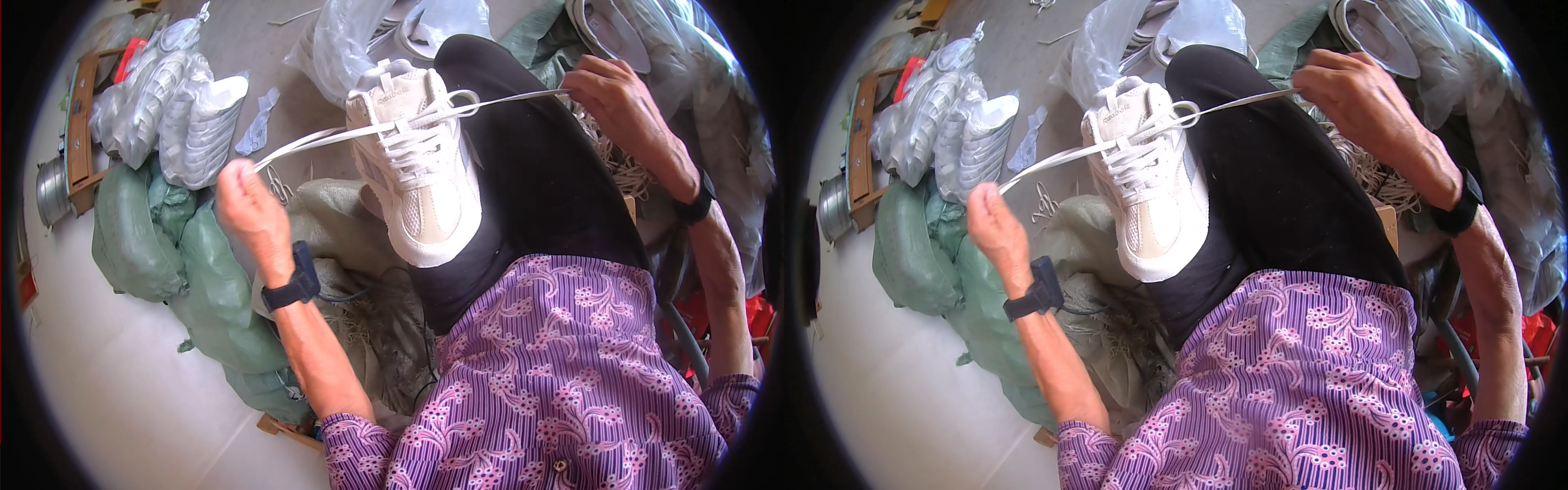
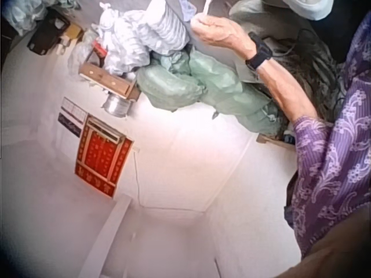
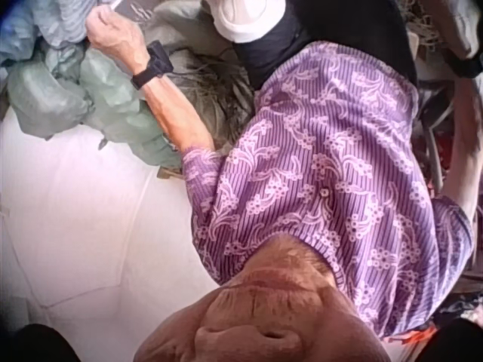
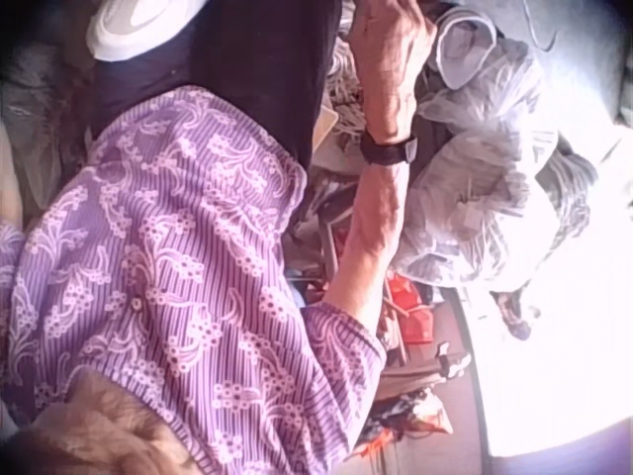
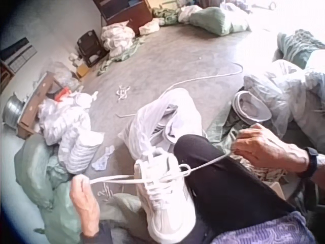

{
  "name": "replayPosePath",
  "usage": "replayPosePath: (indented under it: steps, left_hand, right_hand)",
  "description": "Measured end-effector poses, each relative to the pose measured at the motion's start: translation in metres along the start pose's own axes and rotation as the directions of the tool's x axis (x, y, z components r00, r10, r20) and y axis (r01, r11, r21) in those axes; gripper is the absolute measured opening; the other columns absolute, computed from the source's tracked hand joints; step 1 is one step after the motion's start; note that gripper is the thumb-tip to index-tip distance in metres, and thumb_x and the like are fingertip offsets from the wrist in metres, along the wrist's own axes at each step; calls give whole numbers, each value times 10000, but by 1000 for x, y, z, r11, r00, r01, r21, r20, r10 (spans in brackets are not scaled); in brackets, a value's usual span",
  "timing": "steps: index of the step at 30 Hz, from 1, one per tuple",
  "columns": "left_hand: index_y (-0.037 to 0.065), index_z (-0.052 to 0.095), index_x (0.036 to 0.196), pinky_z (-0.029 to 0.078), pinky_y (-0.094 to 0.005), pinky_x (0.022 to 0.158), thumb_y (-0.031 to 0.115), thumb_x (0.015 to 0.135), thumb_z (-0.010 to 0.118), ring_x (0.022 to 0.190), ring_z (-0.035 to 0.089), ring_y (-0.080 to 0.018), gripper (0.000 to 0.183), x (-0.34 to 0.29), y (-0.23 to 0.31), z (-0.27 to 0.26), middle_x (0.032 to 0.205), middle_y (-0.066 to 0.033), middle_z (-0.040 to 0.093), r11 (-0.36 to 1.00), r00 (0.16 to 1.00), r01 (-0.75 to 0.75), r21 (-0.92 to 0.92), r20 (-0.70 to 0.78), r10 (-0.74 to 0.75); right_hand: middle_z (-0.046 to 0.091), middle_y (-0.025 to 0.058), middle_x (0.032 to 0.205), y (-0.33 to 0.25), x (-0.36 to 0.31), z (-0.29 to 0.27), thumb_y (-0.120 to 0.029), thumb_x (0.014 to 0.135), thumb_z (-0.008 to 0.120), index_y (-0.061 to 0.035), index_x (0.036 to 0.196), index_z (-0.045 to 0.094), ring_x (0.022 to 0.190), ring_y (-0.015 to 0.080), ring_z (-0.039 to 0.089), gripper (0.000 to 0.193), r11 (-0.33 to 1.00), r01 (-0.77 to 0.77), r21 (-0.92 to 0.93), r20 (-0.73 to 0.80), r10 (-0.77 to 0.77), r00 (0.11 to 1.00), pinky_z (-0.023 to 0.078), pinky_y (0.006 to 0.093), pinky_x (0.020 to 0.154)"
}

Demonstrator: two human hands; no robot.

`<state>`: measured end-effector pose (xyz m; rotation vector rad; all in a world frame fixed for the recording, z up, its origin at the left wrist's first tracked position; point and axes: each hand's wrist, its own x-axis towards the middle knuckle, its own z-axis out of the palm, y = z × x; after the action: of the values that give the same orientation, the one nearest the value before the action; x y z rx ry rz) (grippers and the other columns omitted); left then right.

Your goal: The recorder is lacing up white sneakers while sitting down in a manufacturing storage area.

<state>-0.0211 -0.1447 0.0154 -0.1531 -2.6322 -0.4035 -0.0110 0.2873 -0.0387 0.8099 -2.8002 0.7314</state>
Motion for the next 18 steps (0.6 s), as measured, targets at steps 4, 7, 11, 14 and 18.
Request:
replayPosePath:
  steps: [4, 7, 11, 14, 18]
  left_hand:
    - [-29, 586, 988, 476, -385, 770, 157, 942, 488, 823, 607, -304, 215, -11, -61, -19, 909, -168, 637, 950, 948, 284, 127, -189, -257]
    - [-48, 586, 1019, 463, -405, 811, 155, 944, 472, 870, 609, -327, 245, -19, -91, -42, 959, -199, 638, 847, 835, 521, 106, -270, -480]
    - [-45, 581, 1042, 459, -404, 819, 155, 946, 467, 885, 609, -331, 250, -19, -103, -47, 980, -202, 639, 825, 825, 546, 143, -263, -500]
    - [-27, 580, 1043, 470, -364, 772, 163, 939, 496, 814, 598, -253, 232, -16, -99, -37, 935, -142, 634, 821, 817, 565, 81, -192, -544]
    - [37, 627, 918, 448, -261, 662, 149, 902, 588, 716, 502, -93, 120, -14, -35, 2, 826, -2, 558, 846, 896, 440, -299, 93, -434]
  right_hand:
    - [570, 126, 824, 21, -29, -20, -83, 860, 597, 2, 920, 618, 759, 331, 593, 107, 984, -179, 0, 18, 179, 984, 465, 387, 663]
    - [573, 130, 831, 31, -49, -27, -96, 864, 596, -1, 938, 620, 771, 334, 594, 123, 954, -300, 5, 27, 299, 954, 466, 380, 682]
    - [591, 125, 854, 45, -67, -33, -90, 855, 606, -8, 957, 624, 813, 325, 603, 132, 890, -456, 18, 34, 455, 890, 472, 367, 721]
    - [602, 116, 912, 46, -72, -18, -58, 838, 613, -11, 963, 625, 870, 314, 607, 134, 917, -398, 4, 82, 397, 914, 478, 363, 766]
    - [591, 109, 999, 15, -43, -19, -21, 809, 617, -28, 978, 628, 921, 298, 607, 170, 944, -324, 66, 33, 322, 946, 480, 361, 819]
